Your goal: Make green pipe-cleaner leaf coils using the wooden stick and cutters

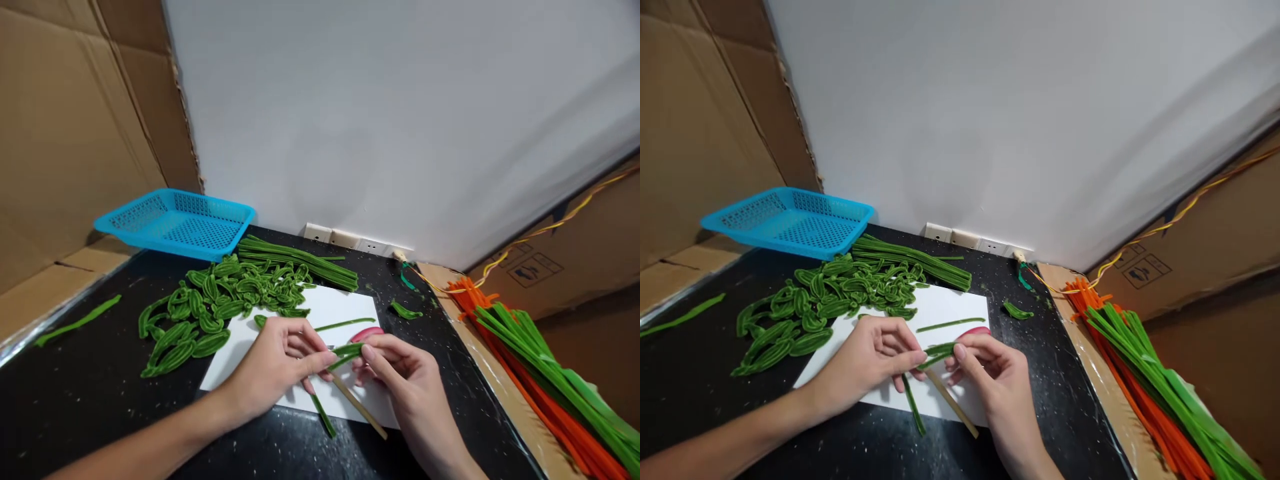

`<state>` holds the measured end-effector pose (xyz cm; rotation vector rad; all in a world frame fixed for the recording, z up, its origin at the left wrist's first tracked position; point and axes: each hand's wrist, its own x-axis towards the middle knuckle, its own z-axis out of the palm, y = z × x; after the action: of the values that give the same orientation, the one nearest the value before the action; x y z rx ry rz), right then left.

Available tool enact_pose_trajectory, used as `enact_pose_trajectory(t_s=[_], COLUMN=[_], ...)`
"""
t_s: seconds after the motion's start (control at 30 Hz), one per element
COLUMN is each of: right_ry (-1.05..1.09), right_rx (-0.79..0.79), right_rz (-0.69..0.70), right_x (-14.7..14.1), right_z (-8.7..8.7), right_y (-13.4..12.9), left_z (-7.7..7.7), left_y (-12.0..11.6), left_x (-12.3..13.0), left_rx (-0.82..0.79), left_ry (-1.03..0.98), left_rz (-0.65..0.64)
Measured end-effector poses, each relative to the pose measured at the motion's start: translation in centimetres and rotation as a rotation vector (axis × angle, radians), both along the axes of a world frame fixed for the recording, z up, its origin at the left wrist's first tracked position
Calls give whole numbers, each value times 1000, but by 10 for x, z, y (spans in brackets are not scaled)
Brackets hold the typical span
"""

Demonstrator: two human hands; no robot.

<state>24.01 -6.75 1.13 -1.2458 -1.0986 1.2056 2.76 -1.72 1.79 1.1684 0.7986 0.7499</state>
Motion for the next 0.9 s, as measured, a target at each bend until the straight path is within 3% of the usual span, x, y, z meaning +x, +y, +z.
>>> enact_pose_trajectory(t_s=[0.17, 0.4, 0.5, 0.7, 0.9], right_ry=[16, 92, 94, -98, -192], right_rx=[-5, -43, -72, -4, 119], right_rz=[45, 115, 151, 152, 92], right_x=[-6, -12, -11, -10, -7], right_z=[4, 4, 1, 1, 10], right_y=[0, -2, -1, -7, -5], left_z=[0, 6, 6, 6, 5], left_y=[-4, -10, -11, -13, -13], left_x=[-1, -1, -2, -1, 1], left_rx=[141, 219, 226, 424, 362], left_ry=[177, 161, 185, 312, 270], left_rz=[-22, -185, -165, -47, -16])
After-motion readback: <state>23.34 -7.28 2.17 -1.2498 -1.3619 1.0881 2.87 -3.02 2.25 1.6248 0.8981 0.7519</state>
